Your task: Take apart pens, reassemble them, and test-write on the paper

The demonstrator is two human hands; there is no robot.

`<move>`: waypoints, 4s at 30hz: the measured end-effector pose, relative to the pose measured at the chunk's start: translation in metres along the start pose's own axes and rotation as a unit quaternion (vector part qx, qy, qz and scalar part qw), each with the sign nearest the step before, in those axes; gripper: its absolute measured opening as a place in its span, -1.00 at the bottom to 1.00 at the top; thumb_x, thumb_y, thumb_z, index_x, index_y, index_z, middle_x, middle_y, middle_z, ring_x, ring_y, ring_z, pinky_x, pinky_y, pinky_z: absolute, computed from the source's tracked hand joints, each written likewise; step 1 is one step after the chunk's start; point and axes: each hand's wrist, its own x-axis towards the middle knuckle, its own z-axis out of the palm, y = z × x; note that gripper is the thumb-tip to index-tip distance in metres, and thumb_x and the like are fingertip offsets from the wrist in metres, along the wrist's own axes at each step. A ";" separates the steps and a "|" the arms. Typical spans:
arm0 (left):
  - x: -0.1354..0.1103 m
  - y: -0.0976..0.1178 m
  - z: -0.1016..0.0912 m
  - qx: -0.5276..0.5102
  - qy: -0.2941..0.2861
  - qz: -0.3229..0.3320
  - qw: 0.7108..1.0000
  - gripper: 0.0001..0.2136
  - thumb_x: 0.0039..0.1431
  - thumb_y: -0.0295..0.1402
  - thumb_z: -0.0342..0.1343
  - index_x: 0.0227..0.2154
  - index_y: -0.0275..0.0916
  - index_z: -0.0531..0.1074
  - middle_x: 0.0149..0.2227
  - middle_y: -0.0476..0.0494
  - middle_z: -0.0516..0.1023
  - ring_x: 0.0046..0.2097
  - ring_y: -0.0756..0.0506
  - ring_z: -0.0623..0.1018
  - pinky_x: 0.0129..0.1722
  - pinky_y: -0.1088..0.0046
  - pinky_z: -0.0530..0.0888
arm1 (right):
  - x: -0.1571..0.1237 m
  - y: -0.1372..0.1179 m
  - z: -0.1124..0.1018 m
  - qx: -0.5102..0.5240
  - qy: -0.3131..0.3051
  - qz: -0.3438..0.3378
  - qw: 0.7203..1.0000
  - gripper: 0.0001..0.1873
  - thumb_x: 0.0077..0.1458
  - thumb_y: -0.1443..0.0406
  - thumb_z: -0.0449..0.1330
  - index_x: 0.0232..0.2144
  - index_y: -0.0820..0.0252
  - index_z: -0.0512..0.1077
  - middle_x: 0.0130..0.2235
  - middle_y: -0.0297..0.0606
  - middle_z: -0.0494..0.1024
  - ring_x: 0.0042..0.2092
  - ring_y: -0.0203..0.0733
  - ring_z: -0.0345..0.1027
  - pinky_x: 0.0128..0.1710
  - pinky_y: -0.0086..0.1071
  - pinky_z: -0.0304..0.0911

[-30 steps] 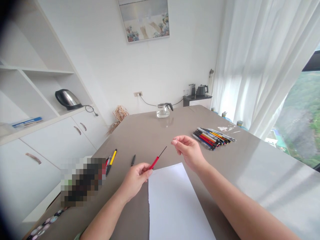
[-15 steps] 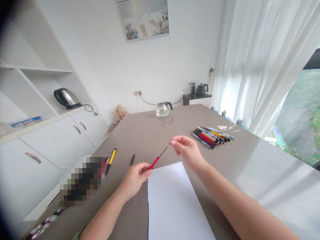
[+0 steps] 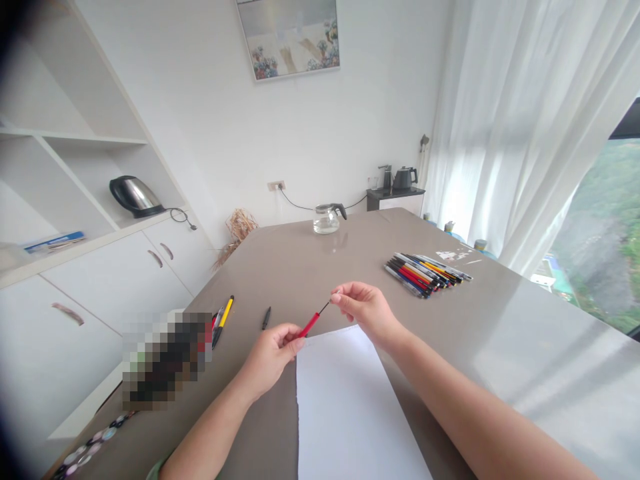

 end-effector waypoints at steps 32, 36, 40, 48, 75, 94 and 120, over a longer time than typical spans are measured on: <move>0.010 -0.011 -0.068 -0.181 0.414 0.027 0.892 -0.68 -0.09 -0.19 0.08 -0.30 -0.31 0.37 -0.41 -0.09 0.41 -0.47 0.06 0.37 -0.43 0.53 0.36 | 0.076 0.043 0.074 -0.491 -0.082 0.051 0.866 -0.77 -0.18 0.14 0.14 -0.59 0.19 0.43 -0.52 -0.25 0.46 -0.44 -0.23 0.29 -0.50 -0.44 0.11; 0.010 -0.014 -0.071 -0.184 0.414 0.036 0.891 -0.67 -0.09 -0.18 0.08 -0.29 -0.31 0.37 -0.41 -0.09 0.41 -0.47 0.06 0.38 -0.43 0.52 0.37 | 0.086 0.049 0.124 -0.540 -0.092 0.051 0.835 -0.57 -0.22 -0.04 0.09 -0.57 0.23 0.42 -0.47 -0.13 0.47 -0.40 -0.10 0.33 -0.47 -0.36 0.14; 0.009 -0.013 -0.068 -0.169 0.403 0.033 0.899 -0.65 -0.08 -0.17 0.06 -0.28 -0.32 0.38 -0.40 -0.12 0.42 -0.44 0.03 0.40 -0.42 0.50 0.38 | 0.086 0.058 0.153 -0.564 -0.081 0.052 0.820 -0.55 -0.28 -0.03 0.14 -0.47 0.24 0.43 -0.36 -0.04 0.48 -0.30 0.00 0.33 -0.40 -0.30 0.17; 0.008 -0.007 -0.061 -0.154 0.359 0.023 0.920 -0.65 -0.06 -0.16 0.04 -0.26 -0.31 0.37 -0.41 -0.12 0.41 -0.43 0.02 0.40 -0.43 0.50 0.38 | 0.081 0.054 0.122 -0.481 -0.048 0.045 0.874 -0.86 -0.24 0.27 0.11 -0.68 0.23 0.35 -0.58 -0.21 0.45 -0.51 -0.23 0.31 -0.59 -0.48 0.08; -0.001 0.014 -0.007 0.011 0.046 0.015 0.999 -0.81 0.01 -0.28 -0.02 -0.36 -0.20 0.42 -0.37 -0.09 0.49 -0.31 -0.08 0.43 -0.31 0.44 0.32 | -0.012 -0.024 -0.005 -0.039 0.170 -0.178 0.968 -0.83 -0.07 0.24 0.14 -0.42 0.14 0.21 -0.57 -0.37 0.37 -0.56 -0.34 0.25 -0.59 -0.44 0.15; -0.002 0.011 -0.006 0.023 0.035 0.024 0.999 -0.82 0.04 -0.29 -0.04 -0.35 -0.20 0.40 -0.37 -0.06 0.47 -0.32 -0.06 0.43 -0.32 0.45 0.32 | -0.012 -0.019 -0.007 -0.042 0.152 -0.178 0.971 -0.82 -0.07 0.26 0.15 -0.40 0.15 0.21 -0.55 -0.37 0.39 -0.55 -0.34 0.26 -0.59 -0.45 0.16; -0.002 0.010 -0.005 0.028 0.025 0.025 0.999 -0.83 0.05 -0.28 -0.04 -0.35 -0.18 0.39 -0.37 -0.04 0.47 -0.32 -0.05 0.43 -0.32 0.46 0.32 | -0.016 -0.016 -0.001 -0.058 0.094 -0.128 0.986 -0.85 -0.05 0.25 0.13 -0.41 0.16 0.22 -0.58 -0.39 0.35 -0.54 -0.35 0.24 -0.56 -0.45 0.16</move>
